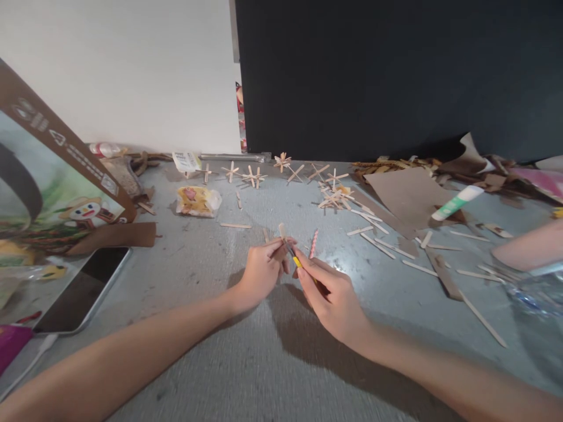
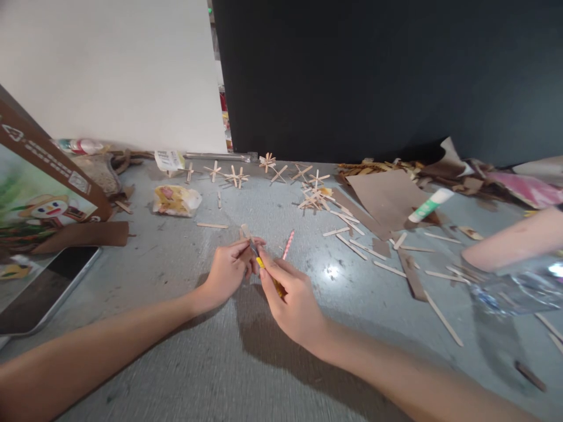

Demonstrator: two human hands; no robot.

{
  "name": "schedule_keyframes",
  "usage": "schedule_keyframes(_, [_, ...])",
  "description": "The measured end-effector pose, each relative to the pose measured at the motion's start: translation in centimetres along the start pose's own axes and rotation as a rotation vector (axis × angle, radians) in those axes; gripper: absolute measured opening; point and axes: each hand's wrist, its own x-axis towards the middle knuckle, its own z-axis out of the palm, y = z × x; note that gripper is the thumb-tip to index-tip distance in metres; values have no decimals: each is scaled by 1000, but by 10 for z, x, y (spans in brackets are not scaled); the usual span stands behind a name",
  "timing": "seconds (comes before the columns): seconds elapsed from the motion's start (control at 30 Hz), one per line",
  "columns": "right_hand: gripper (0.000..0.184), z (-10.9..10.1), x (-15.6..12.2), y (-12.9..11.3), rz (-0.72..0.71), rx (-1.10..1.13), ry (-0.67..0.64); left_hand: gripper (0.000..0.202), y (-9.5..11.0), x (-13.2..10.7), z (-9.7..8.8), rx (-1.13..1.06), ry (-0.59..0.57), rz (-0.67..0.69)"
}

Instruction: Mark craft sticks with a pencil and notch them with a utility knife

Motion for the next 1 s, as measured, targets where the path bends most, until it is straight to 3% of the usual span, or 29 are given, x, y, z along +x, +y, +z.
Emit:
schedule_keyframes(0.3, [46,-9,5,-11,227,117,-127,32,-1,0,-2,64,36,59])
schedule_keyframes(0.53, [53,-18,12,-20,436,330,-205,33,-2,0,-3,96,44,102])
schedule_keyframes(0.87, [47,-13,10,-17,131,23,-138,38,1,0,-1,62,27,44])
schedule_keyframes(1.0, [46,-13,10,-19,87,-8,-125,38,1,0,0,70,27,47])
